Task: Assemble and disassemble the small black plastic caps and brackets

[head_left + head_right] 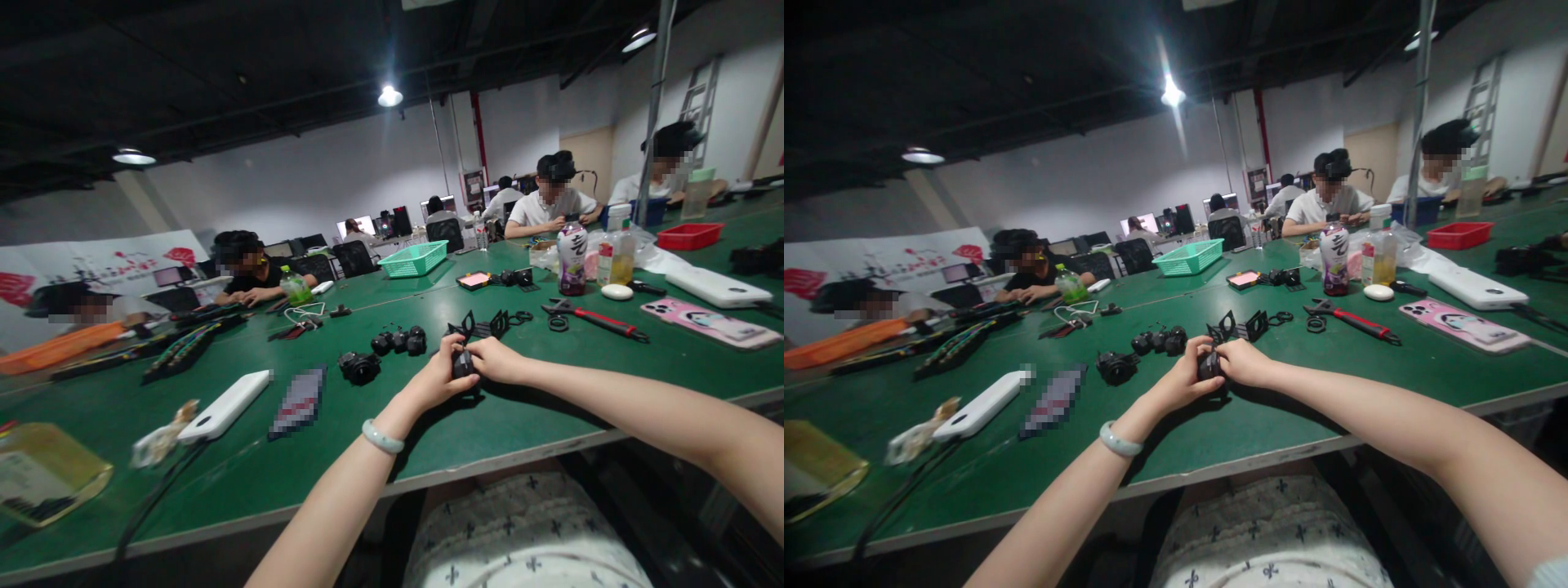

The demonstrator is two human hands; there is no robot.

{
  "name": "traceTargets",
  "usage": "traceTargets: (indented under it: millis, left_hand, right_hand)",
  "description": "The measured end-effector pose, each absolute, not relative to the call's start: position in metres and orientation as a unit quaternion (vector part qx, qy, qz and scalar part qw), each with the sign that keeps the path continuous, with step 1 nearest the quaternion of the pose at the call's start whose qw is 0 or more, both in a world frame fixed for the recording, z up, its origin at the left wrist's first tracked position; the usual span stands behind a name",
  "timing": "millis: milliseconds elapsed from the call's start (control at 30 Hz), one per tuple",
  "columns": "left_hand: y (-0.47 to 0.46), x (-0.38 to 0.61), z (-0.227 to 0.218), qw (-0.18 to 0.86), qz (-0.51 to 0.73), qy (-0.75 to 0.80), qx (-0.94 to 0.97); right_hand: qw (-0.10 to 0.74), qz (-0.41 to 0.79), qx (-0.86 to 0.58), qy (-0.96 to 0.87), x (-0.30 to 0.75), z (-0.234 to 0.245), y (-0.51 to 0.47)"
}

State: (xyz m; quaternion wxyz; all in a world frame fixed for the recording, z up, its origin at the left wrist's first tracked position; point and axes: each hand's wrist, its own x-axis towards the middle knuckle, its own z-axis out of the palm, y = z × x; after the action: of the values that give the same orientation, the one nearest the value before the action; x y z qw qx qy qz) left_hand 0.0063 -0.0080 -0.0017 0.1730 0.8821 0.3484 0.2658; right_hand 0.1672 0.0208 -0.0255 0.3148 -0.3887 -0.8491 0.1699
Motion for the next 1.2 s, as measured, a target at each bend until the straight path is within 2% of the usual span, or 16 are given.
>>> traceTargets:
  millis: [400, 533, 633, 833, 967, 1200]
  left_hand:
    - [-0.007, 0.005, -0.003, 0.153, 0.245, 0.362, 0.886]
    - [-0.006, 0.006, -0.002, 0.156, 0.264, 0.359, 0.882]
    - [-0.004, 0.007, -0.003, 0.175, 0.285, 0.352, 0.874]
    - [-0.003, 0.009, -0.005, 0.225, 0.319, 0.344, 0.854]
    - [-0.004, 0.010, -0.005, 0.238, 0.314, 0.345, 0.852]
    - [-0.004, 0.008, -0.004, 0.219, 0.311, 0.357, 0.853]
  right_hand:
    - [0.261, 0.175, -0.404, -0.859, 0.168, -0.023, 0.020]
    - [0.256, 0.071, -0.411, -0.872, 0.171, -0.020, 0.018]
    - [0.292, -0.047, -0.395, -0.870, 0.174, -0.015, 0.016]
    - [0.290, -0.227, -0.230, -0.901, 0.178, -0.008, 0.018]
    - [0.287, -0.279, -0.185, -0.897, 0.178, -0.007, 0.021]
    - [0.306, -0.283, -0.203, -0.886, 0.176, -0.011, 0.022]
